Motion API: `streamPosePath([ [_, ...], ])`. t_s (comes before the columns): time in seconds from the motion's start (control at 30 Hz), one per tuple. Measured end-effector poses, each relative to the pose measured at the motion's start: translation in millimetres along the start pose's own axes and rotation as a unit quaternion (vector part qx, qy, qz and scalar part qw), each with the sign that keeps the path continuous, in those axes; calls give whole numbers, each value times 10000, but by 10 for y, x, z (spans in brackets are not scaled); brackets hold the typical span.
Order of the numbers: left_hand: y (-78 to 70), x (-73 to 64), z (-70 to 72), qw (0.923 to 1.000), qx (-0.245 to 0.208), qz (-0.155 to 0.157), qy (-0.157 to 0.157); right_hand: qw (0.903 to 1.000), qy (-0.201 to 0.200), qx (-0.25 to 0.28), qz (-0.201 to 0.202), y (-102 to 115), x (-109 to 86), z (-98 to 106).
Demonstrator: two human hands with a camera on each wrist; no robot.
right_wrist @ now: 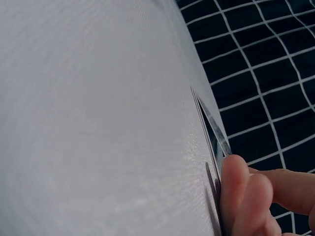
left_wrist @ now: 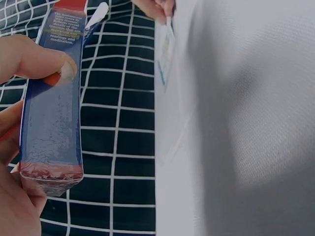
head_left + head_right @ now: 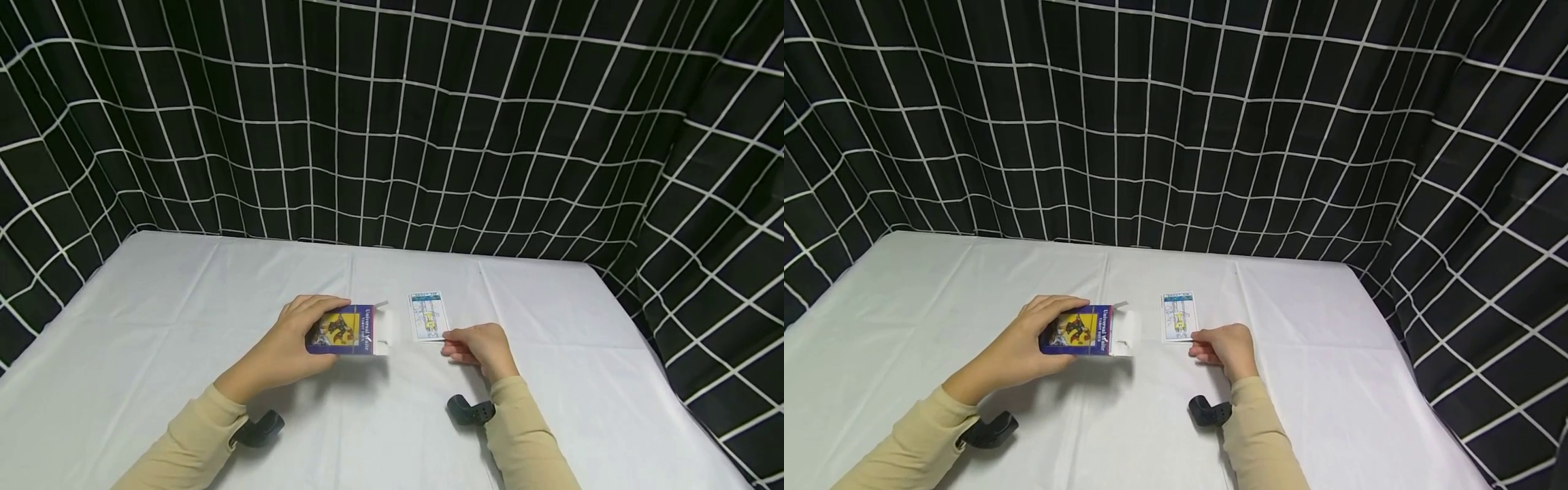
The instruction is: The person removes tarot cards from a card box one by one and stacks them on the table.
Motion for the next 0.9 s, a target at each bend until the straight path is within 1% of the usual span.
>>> streamPosePath([
  [0.33,2,-10,-19,10000,35,9,41,9989,108,-449,93,-31,15,-19],
  [0.5,-2,1,6,10000,29,-6,-24,9963,110,-846,129,15,27,-43],
  [0.57,-1,5,16,10000,30,-21,-65,9955,107,-930,137,28,34,-51],
  [0.7,8,7,14,10000,19,-17,-93,9954,57,-947,131,30,40,-50],
  [0.9,21,4,-18,10000,48,-4,-13,9949,15,-1004,89,-1,33,-40],
])
Point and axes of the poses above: each hand's wrist, its own x-axis towards the middle knuckle, its own z-axis out of the back of the hand, y = z × x, the point moved 3 cm from there along x, towards the middle knuckle, and after that the axes turned 2 degrees about x, right-handed, at the moved point
